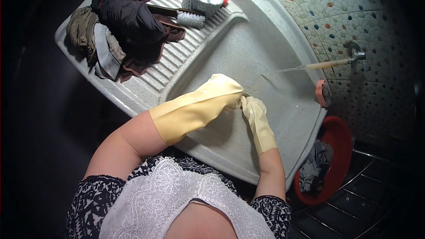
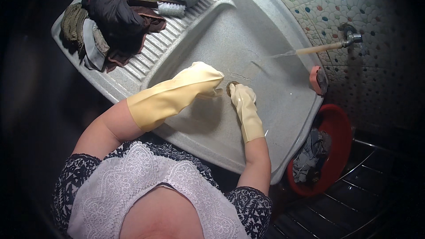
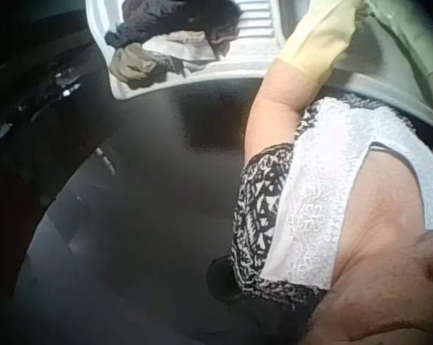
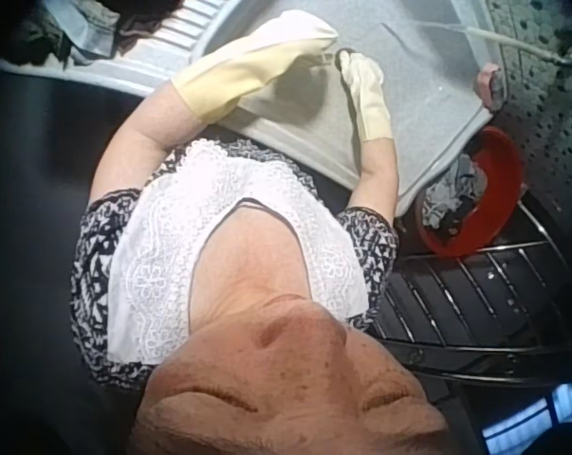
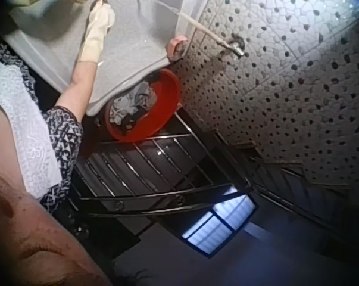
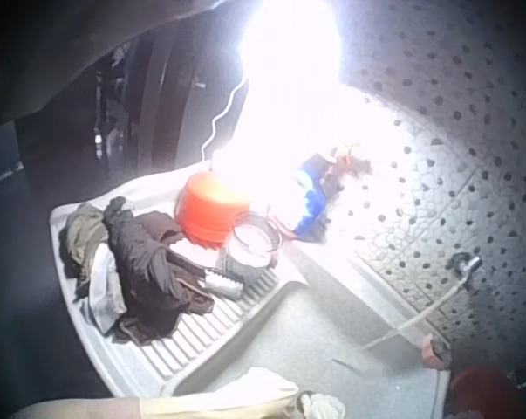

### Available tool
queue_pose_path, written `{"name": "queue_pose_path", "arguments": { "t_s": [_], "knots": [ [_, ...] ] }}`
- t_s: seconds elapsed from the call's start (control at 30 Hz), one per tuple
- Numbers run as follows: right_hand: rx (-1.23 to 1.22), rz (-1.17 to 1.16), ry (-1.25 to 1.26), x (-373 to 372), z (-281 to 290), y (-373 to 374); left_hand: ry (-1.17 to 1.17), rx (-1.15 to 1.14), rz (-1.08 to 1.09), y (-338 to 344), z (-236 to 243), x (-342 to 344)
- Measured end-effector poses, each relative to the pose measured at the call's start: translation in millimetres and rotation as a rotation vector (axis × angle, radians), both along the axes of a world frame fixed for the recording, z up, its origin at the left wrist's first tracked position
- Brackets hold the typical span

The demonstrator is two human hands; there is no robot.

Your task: Washing and wringing out dark garments by hand in a sink.

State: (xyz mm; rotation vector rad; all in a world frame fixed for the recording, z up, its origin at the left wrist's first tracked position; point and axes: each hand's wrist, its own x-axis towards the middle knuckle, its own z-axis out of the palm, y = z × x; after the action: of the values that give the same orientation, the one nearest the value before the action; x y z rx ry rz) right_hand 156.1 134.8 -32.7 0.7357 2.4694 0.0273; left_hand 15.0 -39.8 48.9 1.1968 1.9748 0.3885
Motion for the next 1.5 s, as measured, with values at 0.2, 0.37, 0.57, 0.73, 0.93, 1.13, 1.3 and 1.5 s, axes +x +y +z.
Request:
{"name": "queue_pose_path", "arguments": {
  "t_s": [0.2, 0.37, 0.57, 0.73, 0.93, 1.13, 1.3, 1.5],
  "knots": [
    [0.008, 0.105, 0.098, 11, -12, 5, -0.010, -0.065, -0.052, -1, 6, 0],
    [0.016, 0.055, 0.059, 9, -16, 6, -0.019, -0.020, -0.002, 4, -5, 2],
    [-0.070, -0.093, -0.040, -15, 13, -7, -0.106, 0.080, 0.097, -20, 11, 0],
    [-0.214, -0.078, 0.063, -10, 15, 5, -0.012, -0.017, -0.023, -12, 26, -2],
    [-0.870, -0.634, 0.234, 28, -7, 52, -0.121, 0.065, 0.025, -27, 35, -6],
    [-0.661, -0.564, 0.161, 35, -7, 45, 0.013, 0.052, 0.007, -18, 29, 1],
    [-0.328, -0.374, 0.014, -7, 10, 8, -0.113, -0.035, 0.032, -21, 27, -3],
    [-0.302, -0.407, -0.042, -16, -4, 15, 0.005, -0.040, -0.055, -9, 15, 0]
  ]
}}
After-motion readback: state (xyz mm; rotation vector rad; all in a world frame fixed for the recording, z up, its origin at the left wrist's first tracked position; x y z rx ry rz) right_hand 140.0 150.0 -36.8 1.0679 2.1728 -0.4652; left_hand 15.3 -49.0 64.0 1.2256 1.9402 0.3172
